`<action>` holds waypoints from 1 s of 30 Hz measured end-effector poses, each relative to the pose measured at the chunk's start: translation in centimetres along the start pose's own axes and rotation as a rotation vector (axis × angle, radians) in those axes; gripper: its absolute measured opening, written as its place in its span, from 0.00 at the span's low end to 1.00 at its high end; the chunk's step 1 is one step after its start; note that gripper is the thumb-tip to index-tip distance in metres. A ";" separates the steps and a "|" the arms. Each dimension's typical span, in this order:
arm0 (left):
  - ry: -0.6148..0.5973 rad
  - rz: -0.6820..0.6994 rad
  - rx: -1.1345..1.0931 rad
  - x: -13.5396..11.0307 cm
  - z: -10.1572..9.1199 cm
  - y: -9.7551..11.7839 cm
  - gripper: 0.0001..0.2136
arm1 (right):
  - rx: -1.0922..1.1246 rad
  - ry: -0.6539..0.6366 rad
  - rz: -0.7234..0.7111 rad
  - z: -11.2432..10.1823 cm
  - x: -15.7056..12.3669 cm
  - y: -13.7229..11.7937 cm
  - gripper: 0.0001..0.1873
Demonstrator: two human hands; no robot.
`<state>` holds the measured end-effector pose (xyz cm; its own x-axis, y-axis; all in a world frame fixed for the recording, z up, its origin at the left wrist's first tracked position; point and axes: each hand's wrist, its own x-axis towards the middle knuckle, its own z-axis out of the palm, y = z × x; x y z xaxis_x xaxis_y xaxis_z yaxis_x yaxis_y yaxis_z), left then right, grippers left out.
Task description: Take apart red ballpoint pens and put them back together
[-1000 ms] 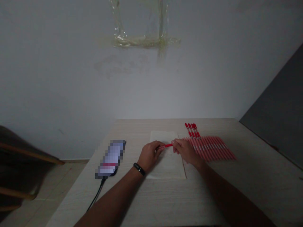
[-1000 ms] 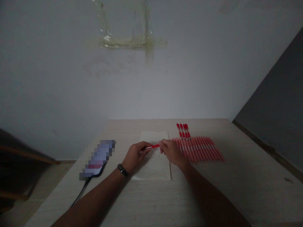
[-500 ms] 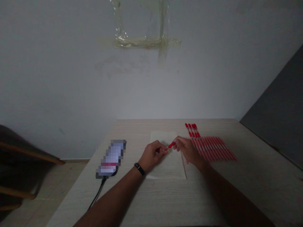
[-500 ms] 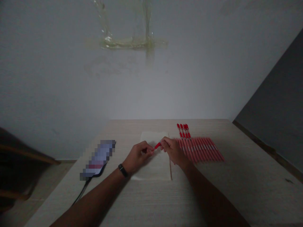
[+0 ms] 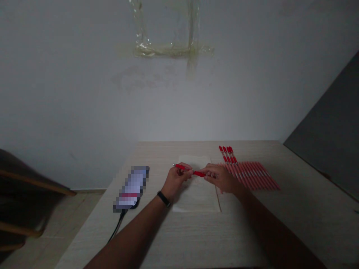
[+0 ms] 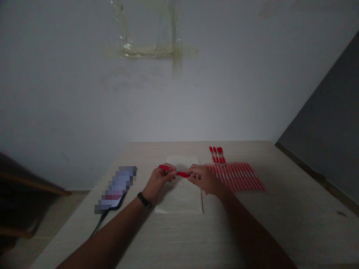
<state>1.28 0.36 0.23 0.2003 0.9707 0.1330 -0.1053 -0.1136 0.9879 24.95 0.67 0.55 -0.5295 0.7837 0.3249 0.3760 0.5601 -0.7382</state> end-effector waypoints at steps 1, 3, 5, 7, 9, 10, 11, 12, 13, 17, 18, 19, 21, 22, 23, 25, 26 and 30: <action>0.001 -0.007 -0.007 0.0 0.0 0.0 0.16 | 0.003 -0.008 -0.004 -0.2 0.0 0.1 0.15; 0.004 -0.010 -0.023 0.0 0.0 0.1 0.16 | 0.021 -0.032 -0.014 -0.4 -0.1 0.2 0.16; 0.003 -0.008 -0.044 0.0 0.0 0.0 0.16 | 0.046 -0.059 -0.014 -0.5 -0.2 0.3 0.18; 0.005 -0.008 -0.065 0.0 0.0 -0.1 0.16 | 0.056 -0.071 0.002 -0.5 -0.3 0.2 0.19; 0.000 -0.012 -0.072 0.0 0.0 -0.3 0.16 | 0.050 -0.063 0.017 -0.4 -0.3 0.2 0.17; -0.006 -0.015 -0.070 0.0 0.0 -0.3 0.16 | 0.049 -0.057 0.022 -0.3 -0.2 0.3 0.16; -0.018 -0.018 -0.068 0.0 0.0 -0.4 0.16 | 0.051 -0.052 0.026 -0.2 -0.2 0.4 0.15; -0.033 -0.021 -0.067 0.0 0.1 -0.5 0.16 | 0.055 -0.049 0.028 -0.1 -0.2 0.6 0.13; -0.046 -0.025 -0.070 0.0 0.1 -0.6 0.16 | 0.059 -0.048 0.031 0.0 -0.1 0.7 0.13; -0.028 -0.032 -0.073 0.0 0.2 -0.7 0.16 | 0.036 -0.051 0.026 0.0 0.0 1.2 0.13; -0.013 -0.031 -0.067 0.0 0.2 -0.7 0.17 | 0.028 -0.051 0.030 -0.1 0.0 1.3 0.14; 0.000 -0.027 -0.061 0.0 0.2 -0.7 0.17 | 0.023 -0.049 0.034 -0.2 0.0 1.2 0.14; 0.012 -0.019 -0.052 0.1 0.1 -0.7 0.17 | 0.028 -0.048 0.045 -0.3 0.0 1.0 0.15; 0.015 -0.015 -0.051 0.1 0.1 -0.8 0.16 | 0.035 -0.046 0.054 -0.4 0.0 0.9 0.16; 0.015 -0.012 -0.052 0.1 0.1 -0.8 0.16 | 0.044 -0.046 0.064 -0.4 -0.1 0.8 0.16; 0.006 -0.010 -0.057 0.1 0.2 -0.9 0.16 | 0.065 -0.053 0.089 -0.3 -0.1 0.8 0.16; 0.002 -0.011 -0.061 0.0 0.2 -0.9 0.16 | 0.072 -0.062 0.101 -0.3 -0.2 0.8 0.17; -0.001 -0.022 -0.077 -0.1 0.3 -0.8 0.15 | 0.073 -0.067 0.108 0.0 -0.2 0.9 0.15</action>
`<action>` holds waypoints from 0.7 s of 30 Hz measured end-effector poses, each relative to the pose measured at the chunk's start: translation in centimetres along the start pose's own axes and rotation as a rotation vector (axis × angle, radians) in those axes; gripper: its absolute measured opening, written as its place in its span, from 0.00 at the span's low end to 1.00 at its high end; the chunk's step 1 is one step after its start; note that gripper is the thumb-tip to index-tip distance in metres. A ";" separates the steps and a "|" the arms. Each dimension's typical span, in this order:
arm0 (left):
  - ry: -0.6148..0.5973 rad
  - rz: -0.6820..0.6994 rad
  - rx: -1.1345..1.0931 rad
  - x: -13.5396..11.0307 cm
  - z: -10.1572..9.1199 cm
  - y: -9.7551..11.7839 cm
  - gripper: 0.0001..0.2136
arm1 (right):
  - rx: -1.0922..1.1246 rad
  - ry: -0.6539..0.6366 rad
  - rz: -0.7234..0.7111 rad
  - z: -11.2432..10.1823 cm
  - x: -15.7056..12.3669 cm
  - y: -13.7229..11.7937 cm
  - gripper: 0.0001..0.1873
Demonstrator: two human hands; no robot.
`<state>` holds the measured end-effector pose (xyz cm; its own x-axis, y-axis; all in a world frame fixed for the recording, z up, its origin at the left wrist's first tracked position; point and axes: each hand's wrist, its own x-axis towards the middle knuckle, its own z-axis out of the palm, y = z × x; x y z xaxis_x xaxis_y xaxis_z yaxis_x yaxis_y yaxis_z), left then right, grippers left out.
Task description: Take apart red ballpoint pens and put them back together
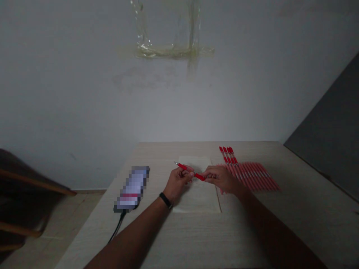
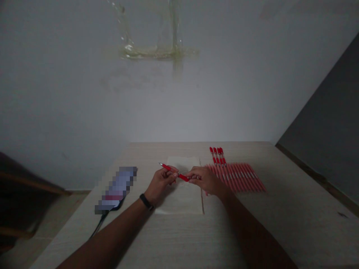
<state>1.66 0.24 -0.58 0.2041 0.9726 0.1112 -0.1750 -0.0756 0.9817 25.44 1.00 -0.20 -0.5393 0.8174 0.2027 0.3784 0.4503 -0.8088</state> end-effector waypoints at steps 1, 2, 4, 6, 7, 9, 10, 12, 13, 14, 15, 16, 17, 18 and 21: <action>0.005 0.000 0.002 0.0 0.0 0.0 0.15 | 0.001 0.007 0.003 0.0 0.0 -0.1 0.15; 0.011 0.001 0.006 0.0 0.0 0.1 0.15 | 0.003 0.015 0.006 0.1 0.0 -0.2 0.14; 0.023 0.008 0.017 0.0 0.0 0.2 0.15 | 0.003 0.034 0.003 0.0 0.0 -0.5 0.15; 0.029 0.013 0.018 0.0 0.0 0.2 0.15 | -0.007 0.051 -0.027 0.0 0.1 -0.8 0.14; 0.027 0.014 0.016 0.1 0.0 0.2 0.15 | -0.013 0.058 -0.043 -0.1 0.1 -0.9 0.14; 0.018 0.011 0.014 0.1 0.0 0.3 0.16 | -0.017 0.058 -0.067 -0.2 0.1 -0.9 0.13; 0.014 0.011 0.013 0.1 0.0 0.3 0.16 | -0.015 0.050 -0.068 -0.2 0.1 -0.9 0.13; 0.014 0.015 0.017 0.1 -0.1 0.4 0.15 | -0.008 0.027 -0.049 -0.3 0.0 -0.8 0.15; 0.018 0.020 0.019 0.1 -0.2 0.4 0.15 | 0.000 0.014 -0.038 -0.4 0.0 -0.8 0.16; 0.022 0.025 0.019 0.1 -0.2 0.4 0.15 | 0.010 0.001 -0.027 -0.4 -0.1 -0.7 0.18; 0.026 0.029 0.018 0.1 -0.2 0.4 0.15 | 0.019 -0.006 -0.017 -0.4 -0.1 -0.7 0.18; 0.026 0.028 0.019 0.1 -0.2 0.4 0.15 | 0.029 -0.008 -0.011 -0.4 -0.1 -0.6 0.19; 0.023 0.024 0.020 0.1 -0.2 0.3 0.16 | 0.036 -0.006 -0.008 -0.4 -0.1 -0.5 0.18; 0.016 0.020 0.018 0.0 -0.1 0.3 0.16 | 0.043 -0.003 -0.001 -0.3 -0.1 -0.4 0.17; -0.014 0.008 0.004 -0.1 0.1 0.2 0.16 | 0.065 -0.016 0.054 -0.1 -0.1 -0.1 0.16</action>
<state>1.73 0.09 -0.42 0.2166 0.9687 0.1210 -0.1730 -0.0839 0.9813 25.56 0.88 -0.07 -0.5317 0.8337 0.1490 0.3579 0.3807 -0.8527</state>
